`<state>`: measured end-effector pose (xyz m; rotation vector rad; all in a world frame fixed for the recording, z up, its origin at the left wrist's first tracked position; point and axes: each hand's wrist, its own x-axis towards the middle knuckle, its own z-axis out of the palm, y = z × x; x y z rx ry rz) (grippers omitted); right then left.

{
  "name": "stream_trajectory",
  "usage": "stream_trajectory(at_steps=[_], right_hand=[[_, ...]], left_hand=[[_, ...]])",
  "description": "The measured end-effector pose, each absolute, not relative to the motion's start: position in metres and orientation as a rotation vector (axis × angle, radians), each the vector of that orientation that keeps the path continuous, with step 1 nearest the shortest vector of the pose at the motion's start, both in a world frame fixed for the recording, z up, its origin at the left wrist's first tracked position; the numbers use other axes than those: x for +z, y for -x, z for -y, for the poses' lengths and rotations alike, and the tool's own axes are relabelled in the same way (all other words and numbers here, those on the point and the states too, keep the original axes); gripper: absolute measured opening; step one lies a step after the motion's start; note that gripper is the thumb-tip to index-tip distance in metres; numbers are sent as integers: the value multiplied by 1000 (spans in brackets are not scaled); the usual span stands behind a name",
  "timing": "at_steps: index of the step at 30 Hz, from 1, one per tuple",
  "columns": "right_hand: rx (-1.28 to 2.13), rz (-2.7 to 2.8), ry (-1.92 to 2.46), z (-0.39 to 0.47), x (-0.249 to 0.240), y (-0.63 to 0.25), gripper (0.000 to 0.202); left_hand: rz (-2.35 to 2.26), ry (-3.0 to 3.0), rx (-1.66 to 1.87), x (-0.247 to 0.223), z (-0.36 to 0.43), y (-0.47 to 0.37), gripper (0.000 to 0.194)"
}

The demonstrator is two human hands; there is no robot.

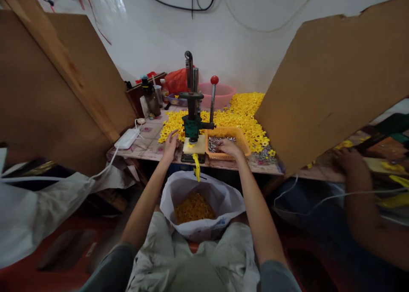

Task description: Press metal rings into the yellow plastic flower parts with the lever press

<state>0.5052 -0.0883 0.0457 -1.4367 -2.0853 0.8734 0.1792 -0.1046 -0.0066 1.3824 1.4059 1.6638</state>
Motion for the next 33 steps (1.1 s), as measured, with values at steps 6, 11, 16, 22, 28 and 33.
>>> stream_trajectory(at_steps=[6,11,16,22,28,33], right_hand=[[711,1875,1547,102,52,-507,10],[134,1984,1478,123,70,-473,17],[-25,2239,1306,153,68,-419,20],[-36,2301,1195,172,60,-410,24],[-208,2388,1047,165,62,-411,31],[-187,2406,998,175,65,-414,39]], left_hand=[[-1057,-1368,1549,-11,108,-186,55],[-1049,-1510,1507,-7,111,-187,48],[-1006,-1592,1365,-4,116,-184,50],[-902,-1661,1270,1,126,-182,46],[-854,-1708,1219,7,130,-182,49],[-820,-1652,1273,2,126,-186,52]])
